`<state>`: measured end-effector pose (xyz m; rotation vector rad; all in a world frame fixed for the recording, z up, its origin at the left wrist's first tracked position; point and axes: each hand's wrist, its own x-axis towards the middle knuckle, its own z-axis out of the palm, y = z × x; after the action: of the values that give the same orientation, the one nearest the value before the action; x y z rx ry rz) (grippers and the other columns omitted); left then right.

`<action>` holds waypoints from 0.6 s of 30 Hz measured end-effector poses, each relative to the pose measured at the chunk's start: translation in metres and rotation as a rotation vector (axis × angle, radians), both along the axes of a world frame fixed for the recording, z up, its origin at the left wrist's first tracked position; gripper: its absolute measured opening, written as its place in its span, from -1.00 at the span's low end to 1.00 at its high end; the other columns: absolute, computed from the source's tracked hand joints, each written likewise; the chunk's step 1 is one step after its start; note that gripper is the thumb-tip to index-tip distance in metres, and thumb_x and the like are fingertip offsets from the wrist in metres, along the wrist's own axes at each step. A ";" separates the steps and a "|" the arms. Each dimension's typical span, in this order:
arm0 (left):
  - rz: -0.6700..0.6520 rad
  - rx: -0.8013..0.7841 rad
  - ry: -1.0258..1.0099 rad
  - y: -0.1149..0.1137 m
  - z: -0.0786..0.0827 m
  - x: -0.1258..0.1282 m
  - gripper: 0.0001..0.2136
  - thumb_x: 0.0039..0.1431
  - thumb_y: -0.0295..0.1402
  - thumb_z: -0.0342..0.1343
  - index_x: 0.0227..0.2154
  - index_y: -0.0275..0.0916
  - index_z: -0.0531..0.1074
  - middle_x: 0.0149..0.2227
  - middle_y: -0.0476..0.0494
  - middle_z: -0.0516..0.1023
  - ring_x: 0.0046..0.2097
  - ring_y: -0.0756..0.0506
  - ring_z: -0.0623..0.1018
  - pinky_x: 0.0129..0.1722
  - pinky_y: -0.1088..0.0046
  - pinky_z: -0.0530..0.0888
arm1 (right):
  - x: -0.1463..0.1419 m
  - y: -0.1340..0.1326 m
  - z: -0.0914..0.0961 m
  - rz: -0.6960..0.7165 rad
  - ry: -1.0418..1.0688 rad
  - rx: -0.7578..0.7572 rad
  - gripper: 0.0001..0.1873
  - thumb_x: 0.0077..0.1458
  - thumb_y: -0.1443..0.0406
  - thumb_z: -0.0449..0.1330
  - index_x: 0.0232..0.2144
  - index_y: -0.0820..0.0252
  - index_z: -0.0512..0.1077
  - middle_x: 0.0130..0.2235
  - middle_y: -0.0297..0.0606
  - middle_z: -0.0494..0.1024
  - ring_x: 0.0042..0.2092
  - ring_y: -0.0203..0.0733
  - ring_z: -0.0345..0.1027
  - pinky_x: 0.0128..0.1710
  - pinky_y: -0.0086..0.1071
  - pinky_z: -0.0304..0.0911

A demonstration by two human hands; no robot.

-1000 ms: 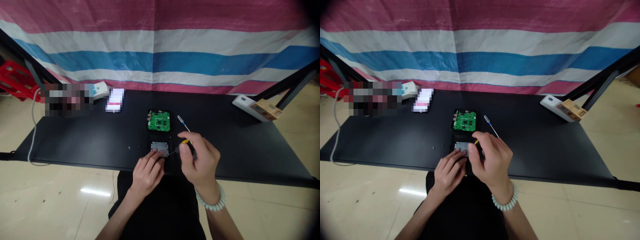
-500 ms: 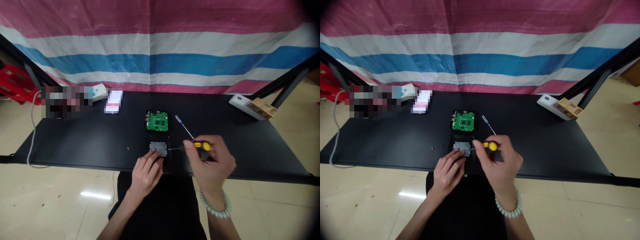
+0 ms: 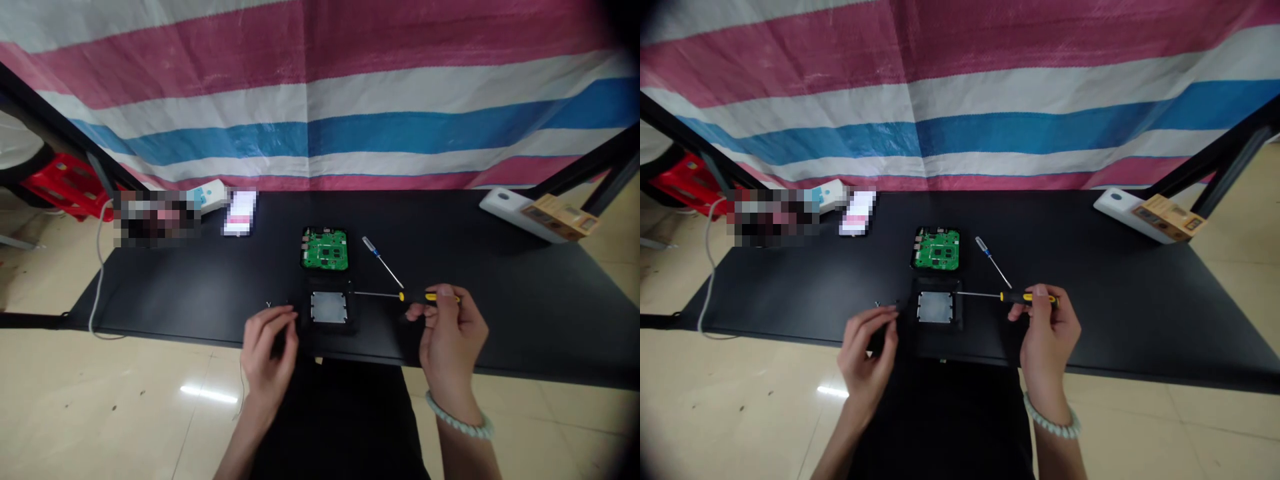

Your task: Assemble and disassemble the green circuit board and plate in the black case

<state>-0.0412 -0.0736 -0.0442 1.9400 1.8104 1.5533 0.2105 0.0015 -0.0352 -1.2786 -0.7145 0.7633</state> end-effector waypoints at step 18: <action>-0.034 -0.226 0.401 0.038 0.003 -0.048 -0.94 0.38 -0.39 0.27 -0.22 -0.08 0.61 0.03 -0.07 0.68 0.02 -0.21 0.59 -0.01 0.15 0.37 | -0.001 -0.004 -0.001 -0.017 -0.035 -0.026 -0.65 0.24 0.03 0.36 -0.32 0.19 0.49 -0.48 -0.46 0.46 -0.56 -0.36 0.32 -0.49 -0.42 0.22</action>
<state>-0.0887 -0.0357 -0.0411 2.2707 1.9715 0.9450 0.2098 -0.0021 -0.0366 -1.3226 -0.7235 0.7401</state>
